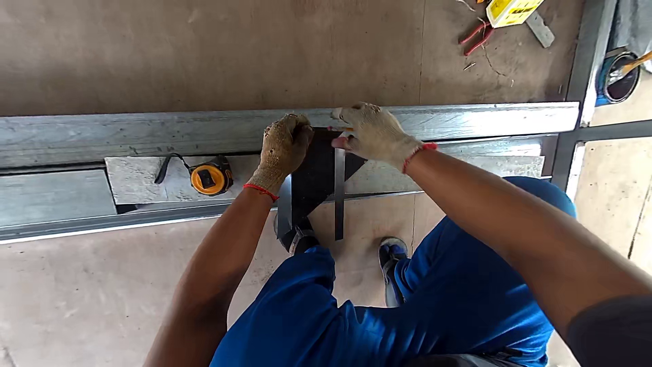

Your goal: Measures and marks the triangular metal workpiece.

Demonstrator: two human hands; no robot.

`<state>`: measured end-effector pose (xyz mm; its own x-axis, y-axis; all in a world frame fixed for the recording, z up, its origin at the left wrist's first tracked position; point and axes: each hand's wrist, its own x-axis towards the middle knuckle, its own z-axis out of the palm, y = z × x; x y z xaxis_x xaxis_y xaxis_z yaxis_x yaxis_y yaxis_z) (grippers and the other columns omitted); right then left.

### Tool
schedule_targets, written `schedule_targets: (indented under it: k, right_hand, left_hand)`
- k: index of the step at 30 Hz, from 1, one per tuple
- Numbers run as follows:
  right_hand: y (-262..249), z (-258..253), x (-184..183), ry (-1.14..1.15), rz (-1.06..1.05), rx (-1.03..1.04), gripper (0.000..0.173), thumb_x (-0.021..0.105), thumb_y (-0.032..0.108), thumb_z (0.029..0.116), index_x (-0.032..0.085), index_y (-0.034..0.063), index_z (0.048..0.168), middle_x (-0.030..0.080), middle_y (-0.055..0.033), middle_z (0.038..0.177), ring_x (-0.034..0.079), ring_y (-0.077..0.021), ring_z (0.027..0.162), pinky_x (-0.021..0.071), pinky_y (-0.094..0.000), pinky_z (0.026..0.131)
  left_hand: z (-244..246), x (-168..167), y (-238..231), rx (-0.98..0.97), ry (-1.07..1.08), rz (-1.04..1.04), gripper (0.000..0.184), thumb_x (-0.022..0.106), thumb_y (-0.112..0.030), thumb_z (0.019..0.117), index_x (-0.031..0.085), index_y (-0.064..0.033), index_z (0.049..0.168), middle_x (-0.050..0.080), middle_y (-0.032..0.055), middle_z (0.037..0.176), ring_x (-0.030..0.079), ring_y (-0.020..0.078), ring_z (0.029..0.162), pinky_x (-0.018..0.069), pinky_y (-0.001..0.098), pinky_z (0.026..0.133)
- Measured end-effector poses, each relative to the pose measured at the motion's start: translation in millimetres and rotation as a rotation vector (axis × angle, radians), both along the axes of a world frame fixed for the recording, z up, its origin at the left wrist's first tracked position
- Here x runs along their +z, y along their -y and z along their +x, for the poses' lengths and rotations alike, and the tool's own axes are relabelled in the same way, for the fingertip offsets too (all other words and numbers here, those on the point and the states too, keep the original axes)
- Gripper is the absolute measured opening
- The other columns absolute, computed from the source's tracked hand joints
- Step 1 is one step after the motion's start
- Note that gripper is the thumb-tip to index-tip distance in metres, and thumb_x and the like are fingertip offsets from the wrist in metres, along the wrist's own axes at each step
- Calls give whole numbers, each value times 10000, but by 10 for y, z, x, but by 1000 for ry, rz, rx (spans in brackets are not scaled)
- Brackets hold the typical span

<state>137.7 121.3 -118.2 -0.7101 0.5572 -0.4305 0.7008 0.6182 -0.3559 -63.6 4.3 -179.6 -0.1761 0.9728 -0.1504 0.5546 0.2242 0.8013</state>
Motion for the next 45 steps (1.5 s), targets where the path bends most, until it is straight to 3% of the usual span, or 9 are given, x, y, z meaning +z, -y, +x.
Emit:
schedule_targets:
  k: [6, 10, 12, 16, 23, 28, 33, 37, 45]
  right_hand:
    - [-334, -178, 127, -30, -154, 48, 243, 638, 275, 1009, 696, 86, 1150, 700, -113, 1070, 679, -274, 1012, 545, -527, 914]
    - [-497, 113, 297, -55, -230, 11, 254, 683, 324, 991, 680, 119, 1140, 714, -48, 960, 705, -186, 846, 598, -444, 818]
    - [-426, 150, 199, 10, -183, 6, 471, 775, 429, 906, 671, 162, 1281, 721, -80, 1085, 698, -257, 997, 556, -544, 926]
    - [-198, 9, -138, 77, -171, 93, 463, 775, 460, 893, 706, 113, 1191, 711, -130, 1100, 665, -320, 1093, 516, -589, 970]
    - [-515, 75, 352, -64, -399, -92, 288, 739, 301, 958, 708, 115, 1175, 734, -61, 956, 694, -183, 802, 587, -430, 754]
    - [-1148, 340, 1190, -321, -354, -328, 352, 688, 369, 986, 630, 144, 1251, 671, -31, 965, 624, -130, 705, 560, -340, 626]
    - [-1505, 1327, 1905, -1126, -430, -536, 139, 627, 269, 1029, 623, 183, 1138, 654, 70, 881, 593, -51, 655, 538, -245, 571]
    - [-1265, 2370, 2165, -1312, -266, -703, 184, 564, 445, 1046, 593, 285, 1132, 611, 142, 828, 545, -1, 610, 524, -214, 575]
    - [-636, 3507, 2184, -1305, 261, -1014, 206, 582, 382, 1052, 588, 210, 1165, 666, 95, 893, 647, -52, 737, 581, -265, 685]
  left_hand:
    - [-87, 139, 59, -111, -21, -91, 594, 731, -363, 922, 548, -151, 1446, 675, 97, 928, 655, 238, 792, 552, 507, 782]
    - [-130, 109, 135, -197, -68, -112, 483, 737, -293, 920, 628, -134, 1363, 650, 108, 1353, 596, 296, 1269, 410, 588, 1103]
    - [-109, 102, 97, -192, -38, -98, 446, 748, -272, 909, 656, -137, 1324, 661, 87, 1338, 610, 265, 1251, 433, 573, 1088]
    - [-66, 208, 51, -217, -50, -116, 481, 769, -265, 902, 647, -147, 1351, 646, 84, 1372, 600, 267, 1273, 428, 561, 1102]
    - [-129, 513, -30, -237, -110, -218, 251, 738, -252, 948, 700, -121, 1159, 724, 76, 997, 689, 243, 923, 529, 545, 883]
    - [-218, 1326, -149, -165, -237, -170, 160, 664, -231, 997, 730, -117, 1088, 721, 75, 978, 690, 231, 915, 548, 533, 864]
    - [-56, 2907, -97, 5, -488, 88, 193, 611, -239, 989, 726, -120, 1087, 701, 96, 1081, 654, 245, 1050, 497, 520, 933]
    - [354, 3964, 248, 10, -679, 333, 327, 523, -352, 1005, 723, -101, 1068, 699, 106, 1060, 644, 274, 1063, 472, 524, 971]
    - [402, 4014, 792, 134, -498, 662, 275, 606, -355, 991, 728, -111, 1027, 707, 1, 995, 643, 45, 932, 528, 272, 845]
